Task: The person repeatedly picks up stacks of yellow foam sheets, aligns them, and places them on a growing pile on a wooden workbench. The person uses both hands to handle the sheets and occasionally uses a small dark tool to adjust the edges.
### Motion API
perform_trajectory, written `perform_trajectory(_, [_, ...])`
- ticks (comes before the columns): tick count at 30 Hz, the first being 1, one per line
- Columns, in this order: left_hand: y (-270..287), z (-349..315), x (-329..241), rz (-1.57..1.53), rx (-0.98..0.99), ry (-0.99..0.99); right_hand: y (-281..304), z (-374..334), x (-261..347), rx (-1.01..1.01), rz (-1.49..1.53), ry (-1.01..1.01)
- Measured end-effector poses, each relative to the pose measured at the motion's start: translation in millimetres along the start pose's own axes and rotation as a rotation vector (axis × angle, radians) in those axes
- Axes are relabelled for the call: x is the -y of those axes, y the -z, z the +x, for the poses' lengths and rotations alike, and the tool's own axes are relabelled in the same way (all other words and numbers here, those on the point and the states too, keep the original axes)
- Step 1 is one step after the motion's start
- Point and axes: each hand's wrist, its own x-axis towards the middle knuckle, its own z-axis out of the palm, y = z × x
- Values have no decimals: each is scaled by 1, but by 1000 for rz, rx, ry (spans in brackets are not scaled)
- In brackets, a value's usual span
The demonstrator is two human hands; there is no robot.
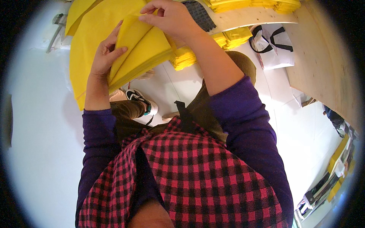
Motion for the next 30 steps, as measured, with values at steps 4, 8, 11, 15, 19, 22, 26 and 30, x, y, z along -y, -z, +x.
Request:
perform_trajectory(4, [-1, 0, -1, -1, -34, -6, 19, 1, -1, 118, 16, 67])
perform_trajectory(8, [-2, -1, -1, -19, -44, 16, 42, -3, -6, 256, -188, 60])
perform_trajectory(11, [-1, -2, 0, -22, -40, 10, 45, -9, -12, 401, -234, 132])
perform_trajectory(15, [-1, -2, 2, -41, -50, 13, 45, -13, -17, 504, -315, 115])
perform_trajectory(19, [-2, -2, 2, -57, -49, 18, 38, -12, -20, 469, -320, 123])
perform_trajectory(22, [-2, -2, 1, -43, -32, 10, 34, -11, -21, 445, -308, 127])
perform_trajectory(26, [-2, -2, 0, -23, -40, 27, 33, -10, -18, 400, -295, 173])
perform_trajectory(30, [-1, -1, -2, -4, -3, 13, 32, -6, -15, 428, -305, 155])
